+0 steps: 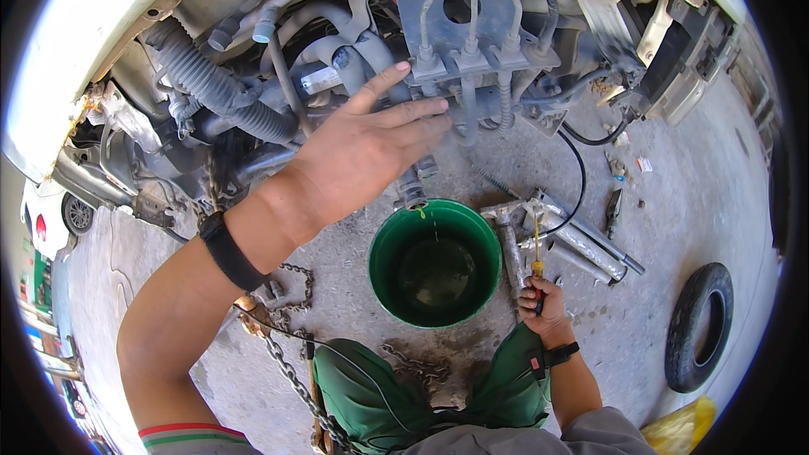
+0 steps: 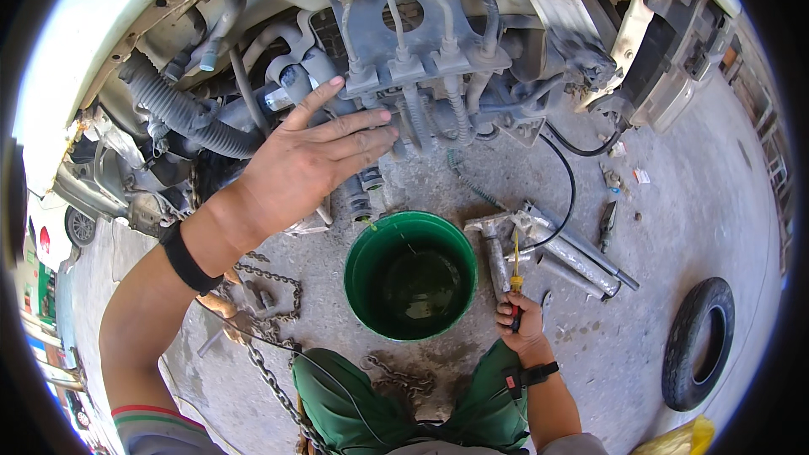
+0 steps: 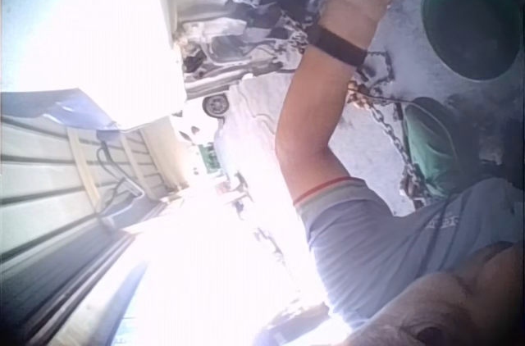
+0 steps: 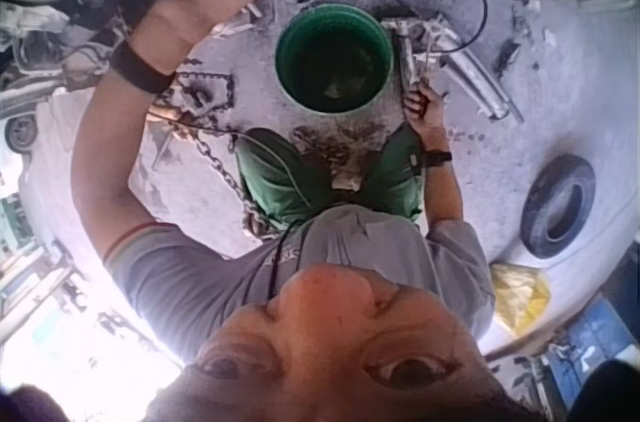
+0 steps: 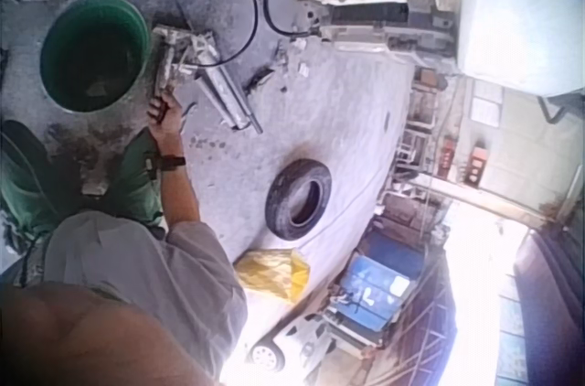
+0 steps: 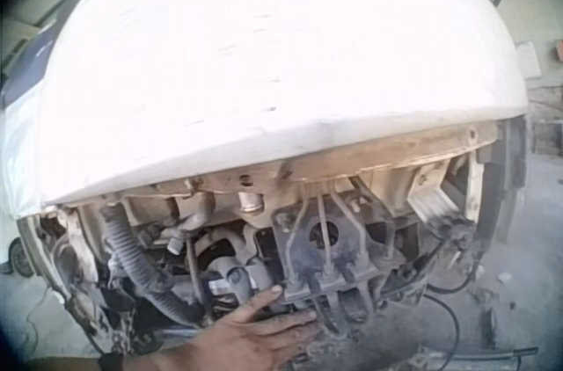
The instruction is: The person works on the engine cooling system by using a screwdriver and pliers to detach several rubber hoses from their connectors, allowing green fluid to drain into a bucket below.
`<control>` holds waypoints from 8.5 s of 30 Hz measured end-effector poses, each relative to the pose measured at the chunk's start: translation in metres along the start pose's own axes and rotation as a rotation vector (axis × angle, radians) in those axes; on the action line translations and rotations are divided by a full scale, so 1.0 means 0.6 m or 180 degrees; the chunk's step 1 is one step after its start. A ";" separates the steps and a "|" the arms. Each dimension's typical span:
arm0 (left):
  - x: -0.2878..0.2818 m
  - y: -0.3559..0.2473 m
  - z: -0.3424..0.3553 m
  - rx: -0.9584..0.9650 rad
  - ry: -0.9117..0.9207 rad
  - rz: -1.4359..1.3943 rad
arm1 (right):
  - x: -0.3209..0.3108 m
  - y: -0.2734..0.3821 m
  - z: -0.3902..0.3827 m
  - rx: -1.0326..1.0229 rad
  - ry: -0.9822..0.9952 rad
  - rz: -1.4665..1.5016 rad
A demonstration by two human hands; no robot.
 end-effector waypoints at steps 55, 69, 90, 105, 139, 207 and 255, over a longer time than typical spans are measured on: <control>0.003 -0.001 0.001 -0.0086 -0.0288 -0.0188 | 0.001 0.000 0.010 0.0003 -0.0202 0.0029; 0.011 0.000 0.002 -0.0098 -0.0348 -0.0176 | 0.003 0.000 0.015 0.0045 -0.0202 0.0025; 0.000 -0.010 0.013 0.0067 -0.0417 0.0072 | -0.013 0.002 0.024 0.0064 -0.0216 -0.0035; -0.002 -0.001 0.005 0.0064 0.0002 -0.0302 | -0.007 0.003 0.016 0.0020 -0.0260 -0.0012; -0.064 0.010 -0.004 -0.0718 -0.1071 -0.2383 | -0.008 -0.008 0.008 0.0086 -0.0123 -0.0206; 0.344 -0.255 -0.339 -0.3690 -0.4820 -0.7813 | -0.231 0.160 -0.071 -0.1145 -0.1991 -0.2309; 0.208 -0.309 -0.229 -0.3636 -0.4403 -0.7560 | -0.026 0.186 -0.161 -0.4082 -0.3063 -0.4634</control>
Point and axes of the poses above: each hand's wrist, its own z-axis towards the middle knuckle, its own x-axis out of the palm, y = z × x, the point moved 4 cm from there along z, towards the middle knuckle, and after that the axes turned 5 degrees about y, right-handed, at the moved point
